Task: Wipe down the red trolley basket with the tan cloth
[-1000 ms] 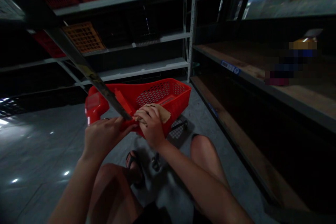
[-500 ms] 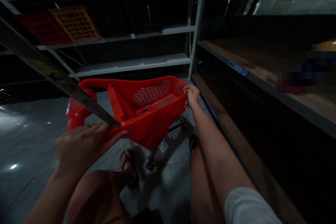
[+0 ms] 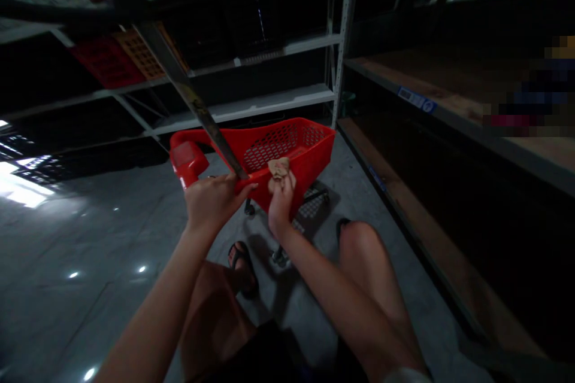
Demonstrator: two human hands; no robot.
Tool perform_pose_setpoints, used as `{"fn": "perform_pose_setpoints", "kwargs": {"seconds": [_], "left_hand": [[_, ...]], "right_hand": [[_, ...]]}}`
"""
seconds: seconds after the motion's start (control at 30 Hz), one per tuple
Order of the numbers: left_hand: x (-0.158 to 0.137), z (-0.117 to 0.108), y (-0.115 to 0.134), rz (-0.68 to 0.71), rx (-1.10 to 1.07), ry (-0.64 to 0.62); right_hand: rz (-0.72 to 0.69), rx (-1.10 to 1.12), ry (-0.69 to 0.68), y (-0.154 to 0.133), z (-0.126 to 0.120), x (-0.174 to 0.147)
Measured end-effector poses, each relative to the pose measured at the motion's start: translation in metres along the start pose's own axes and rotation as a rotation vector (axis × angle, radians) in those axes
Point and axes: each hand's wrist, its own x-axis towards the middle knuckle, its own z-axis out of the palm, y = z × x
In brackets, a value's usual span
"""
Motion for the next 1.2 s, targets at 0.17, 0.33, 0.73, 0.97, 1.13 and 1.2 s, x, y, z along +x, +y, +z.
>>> {"fn": "perform_pose_setpoints", "kwargs": {"seconds": [0.17, 0.33, 0.73, 0.97, 1.13, 1.2], "left_hand": [[-0.007, -0.011, 0.018, 0.082, -0.029, -0.03], [-0.025, -0.021, 0.027, 0.071, -0.013, 0.004], [-0.038, -0.025, 0.038, 0.012, 0.105, 0.059], [-0.039, -0.022, 0.033, 0.057, 0.167, 0.122], [-0.038, -0.019, 0.032, 0.03, 0.199, 0.133], [-0.035, -0.019, 0.033, 0.015, 0.202, 0.119]], "right_hand": [[-0.07, -0.047, 0.039, -0.071, 0.028, -0.06], [-0.075, -0.03, 0.077, -0.053, 0.004, -0.075], [0.018, -0.066, 0.116, -0.006, -0.04, -0.043], [-0.171, -0.158, 0.029, -0.029, -0.03, -0.017], [-0.011, -0.399, 0.0, 0.049, -0.07, -0.048], [0.004, -0.359, 0.012, 0.053, -0.066, -0.04]]}}
